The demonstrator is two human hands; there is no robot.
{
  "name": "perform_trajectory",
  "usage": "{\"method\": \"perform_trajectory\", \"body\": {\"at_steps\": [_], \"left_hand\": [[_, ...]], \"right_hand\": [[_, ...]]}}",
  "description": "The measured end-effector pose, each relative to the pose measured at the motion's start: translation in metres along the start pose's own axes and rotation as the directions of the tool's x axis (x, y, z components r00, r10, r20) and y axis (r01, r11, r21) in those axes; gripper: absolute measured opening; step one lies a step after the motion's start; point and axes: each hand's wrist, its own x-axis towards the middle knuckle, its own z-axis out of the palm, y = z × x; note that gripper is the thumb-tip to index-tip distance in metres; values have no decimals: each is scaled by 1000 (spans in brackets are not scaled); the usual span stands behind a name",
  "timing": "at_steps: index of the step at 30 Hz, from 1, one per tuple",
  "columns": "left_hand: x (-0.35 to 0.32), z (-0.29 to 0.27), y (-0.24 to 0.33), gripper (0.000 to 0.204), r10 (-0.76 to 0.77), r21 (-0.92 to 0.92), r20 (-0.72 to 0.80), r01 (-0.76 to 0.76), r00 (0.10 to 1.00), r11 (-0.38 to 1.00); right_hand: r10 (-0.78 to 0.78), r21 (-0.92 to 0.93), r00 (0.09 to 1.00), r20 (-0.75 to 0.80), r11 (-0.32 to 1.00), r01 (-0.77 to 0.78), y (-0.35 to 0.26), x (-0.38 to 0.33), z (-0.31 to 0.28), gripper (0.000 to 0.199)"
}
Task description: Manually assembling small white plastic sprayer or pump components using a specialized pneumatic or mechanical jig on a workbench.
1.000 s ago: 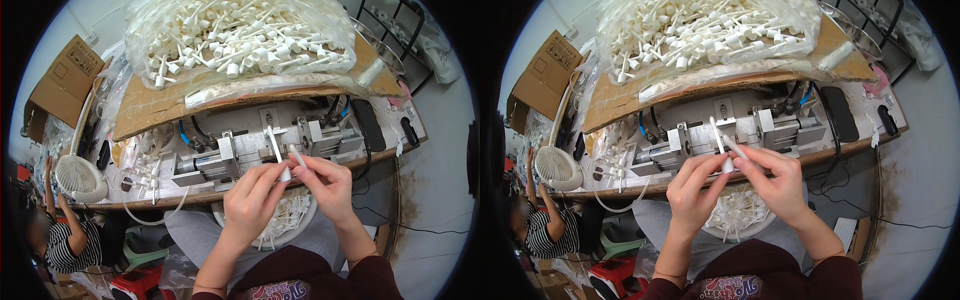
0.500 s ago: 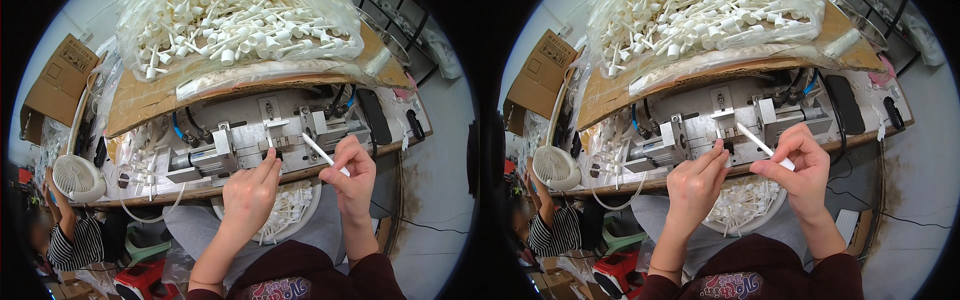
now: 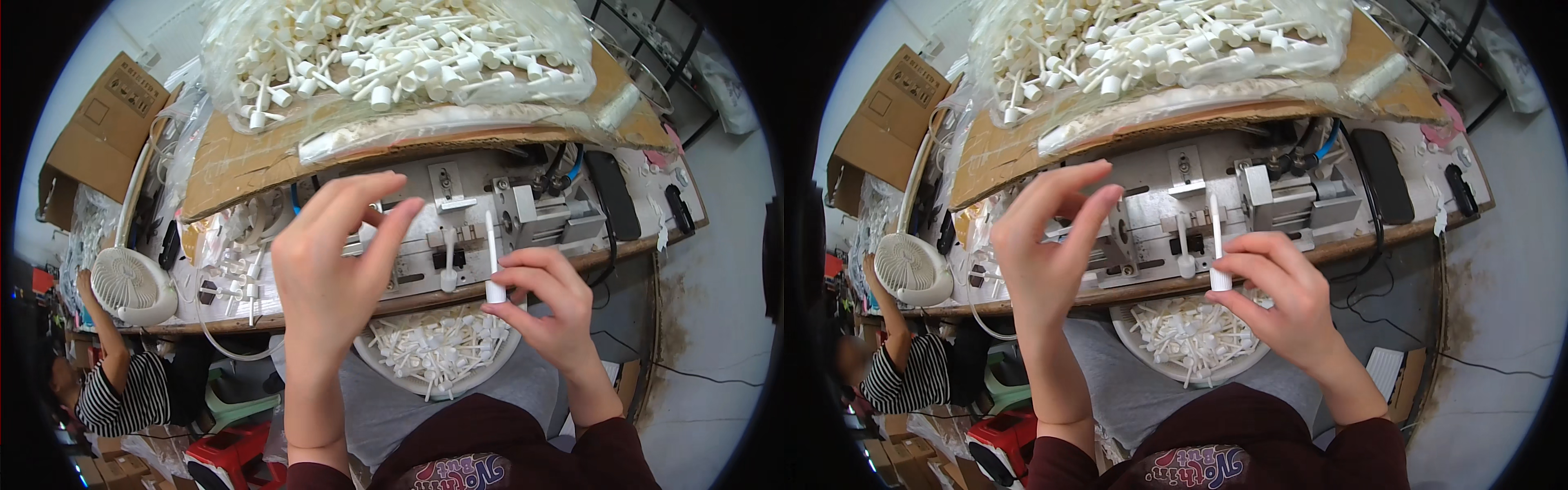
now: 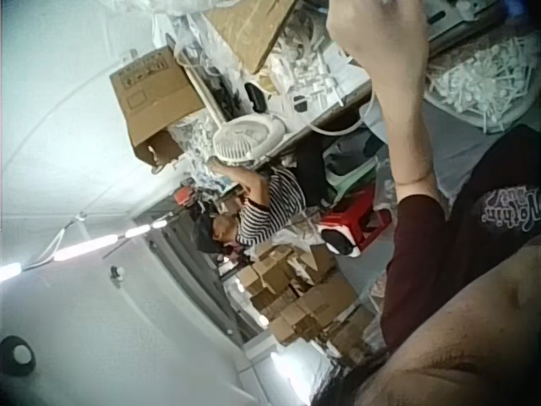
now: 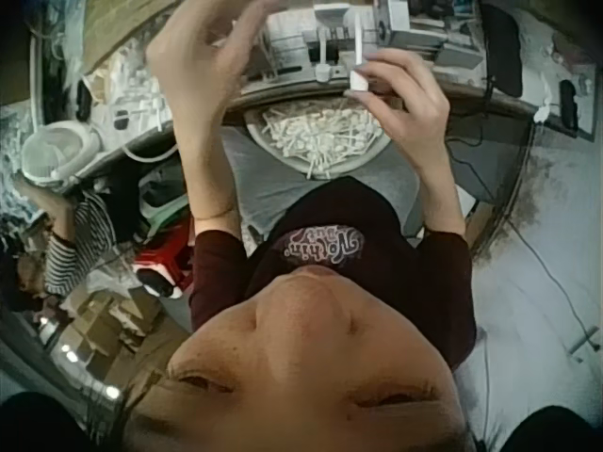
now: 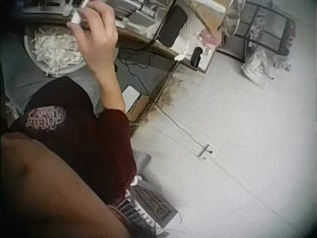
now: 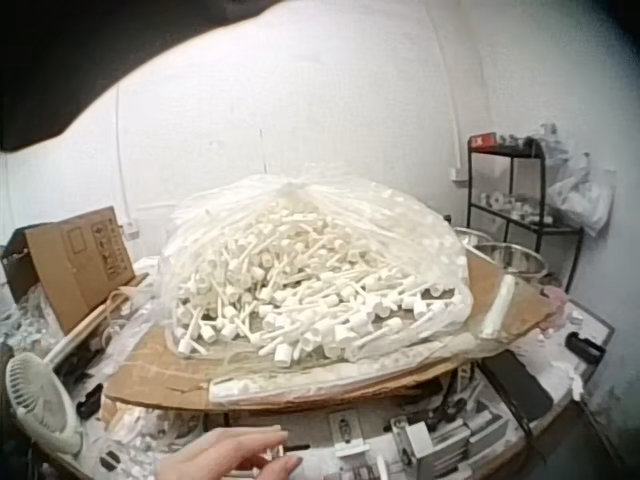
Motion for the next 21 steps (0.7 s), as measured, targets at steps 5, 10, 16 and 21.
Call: {"method": "perform_trajectory", "body": {"at_steps": [5, 10, 16, 21], "left_hand": [[12, 3, -7, 18, 79, 62, -158, -70, 984, 996], [53, 18, -38, 26, 198, 229, -196, -152, 960, 961], [105, 43, -70, 43, -13, 238, -131, 44, 991, 970], [94, 52, -66, 33, -88, 303, -26, 91, 996, 949]], "right_hand": [[-213, -225, 973, 90, 947, 229, 17, 2, 18, 31], [-194, -396, 952, 239, 875, 277, 13, 6, 36, 29], [-157, -425, 952, 261, 867, 259, 10, 21, 41, 27], [-160, -377, 954, 254, 892, 250, 8, 19, 47, 29]]}}
